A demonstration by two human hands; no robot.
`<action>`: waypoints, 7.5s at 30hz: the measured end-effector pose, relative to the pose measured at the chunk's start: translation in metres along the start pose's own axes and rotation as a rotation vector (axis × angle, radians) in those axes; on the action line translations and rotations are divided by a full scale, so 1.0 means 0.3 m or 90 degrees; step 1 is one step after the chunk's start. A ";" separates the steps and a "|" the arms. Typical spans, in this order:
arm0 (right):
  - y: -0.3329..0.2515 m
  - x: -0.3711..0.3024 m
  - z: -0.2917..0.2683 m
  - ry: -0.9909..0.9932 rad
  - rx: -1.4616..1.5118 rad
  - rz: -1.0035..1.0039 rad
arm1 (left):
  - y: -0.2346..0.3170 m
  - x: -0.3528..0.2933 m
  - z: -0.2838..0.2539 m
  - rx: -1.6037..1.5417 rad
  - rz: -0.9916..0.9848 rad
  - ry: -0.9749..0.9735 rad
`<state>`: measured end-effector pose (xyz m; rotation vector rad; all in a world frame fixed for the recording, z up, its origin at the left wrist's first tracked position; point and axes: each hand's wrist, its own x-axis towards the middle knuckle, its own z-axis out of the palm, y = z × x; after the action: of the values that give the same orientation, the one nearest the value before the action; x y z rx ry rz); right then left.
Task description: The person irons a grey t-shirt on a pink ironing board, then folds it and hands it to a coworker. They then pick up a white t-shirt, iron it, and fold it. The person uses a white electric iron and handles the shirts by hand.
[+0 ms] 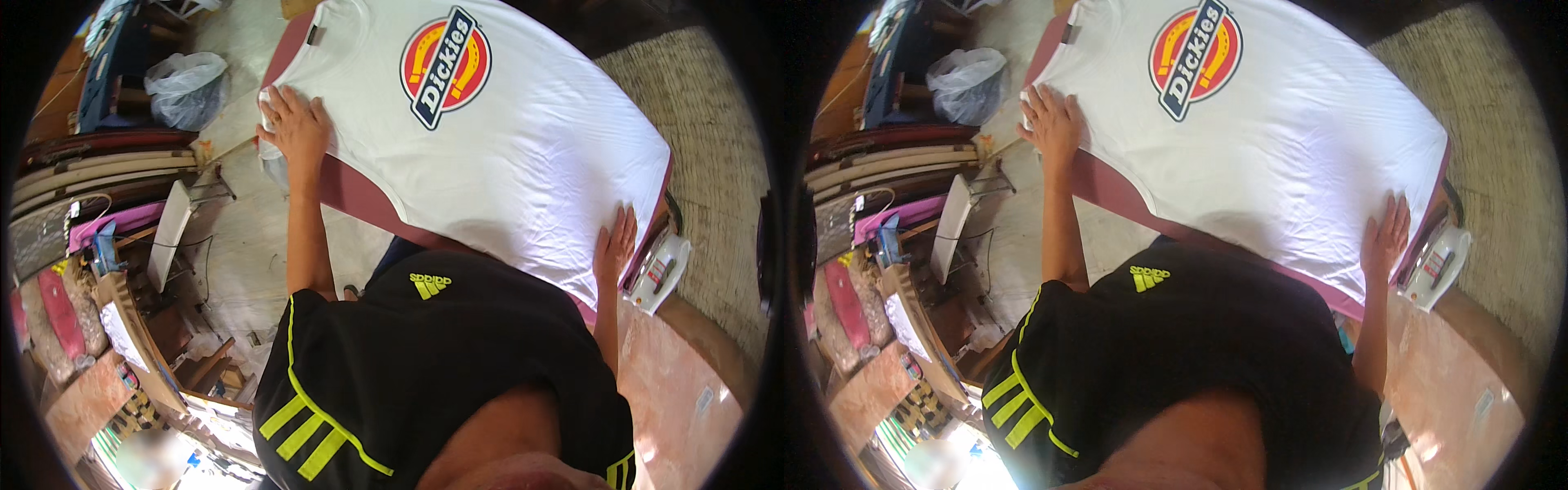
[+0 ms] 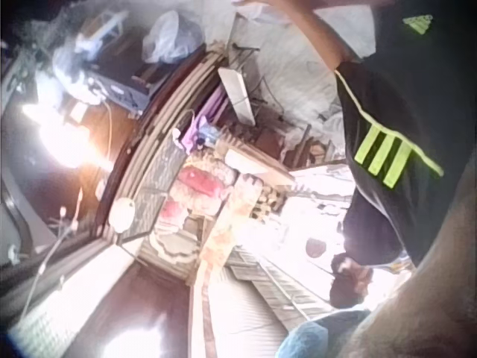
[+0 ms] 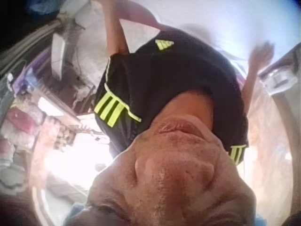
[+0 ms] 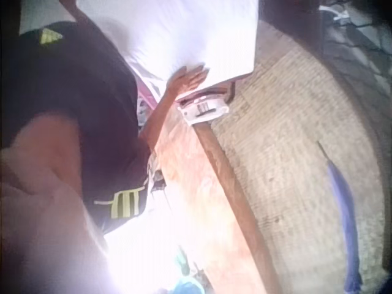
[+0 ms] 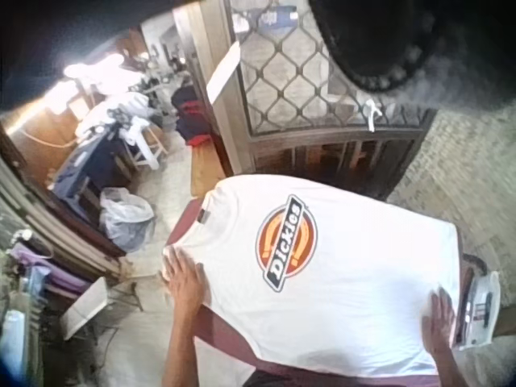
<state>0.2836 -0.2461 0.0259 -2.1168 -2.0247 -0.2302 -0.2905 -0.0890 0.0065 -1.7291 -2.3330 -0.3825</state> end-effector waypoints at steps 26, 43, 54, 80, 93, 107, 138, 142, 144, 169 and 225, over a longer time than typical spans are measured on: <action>-0.625 0.130 0.039 -0.078 0.055 -0.181 | 0.139 -0.354 -0.189 -0.260 0.321 -0.076; -0.130 0.030 0.056 0.050 -0.016 0.064 | 0.641 -0.337 -0.181 -0.336 0.701 -0.186; 0.105 -0.350 -0.200 0.134 -0.011 0.126 | 1.103 -0.689 -0.209 -0.463 1.108 -0.302; 0.067 0.006 -0.342 -0.020 0.253 -0.002 | 0.819 -0.693 -0.212 -0.409 0.970 -0.357; 0.189 0.526 -0.214 0.041 0.190 0.052 | 0.778 -0.673 -0.238 -0.395 0.959 -0.340; 0.160 0.571 -0.176 -0.005 0.221 0.076 | 1.703 -1.110 -0.227 -0.898 0.839 -0.537; -0.165 0.716 -0.123 -0.263 0.262 -0.286 | 0.619 -0.439 -0.154 -0.158 0.382 -0.138; -0.284 0.491 -0.244 -0.348 0.313 -0.293 | 0.532 -0.221 -0.084 -0.188 0.348 -0.064; -0.326 0.460 -0.269 -0.325 0.311 -0.341 | 0.511 -0.137 -0.051 -0.198 0.337 -0.046; 0.000 0.455 -0.261 -0.264 0.278 -0.098 | 0.504 -0.092 -0.026 -0.150 0.321 -0.035; 0.156 0.677 -0.280 -0.103 0.489 0.266 | 1.192 -0.081 0.072 -0.165 0.556 -0.041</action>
<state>0.3423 -0.0728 0.1565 -1.9813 -1.3428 0.6871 0.0586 -0.0046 0.0073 -2.6721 -1.3695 -0.4639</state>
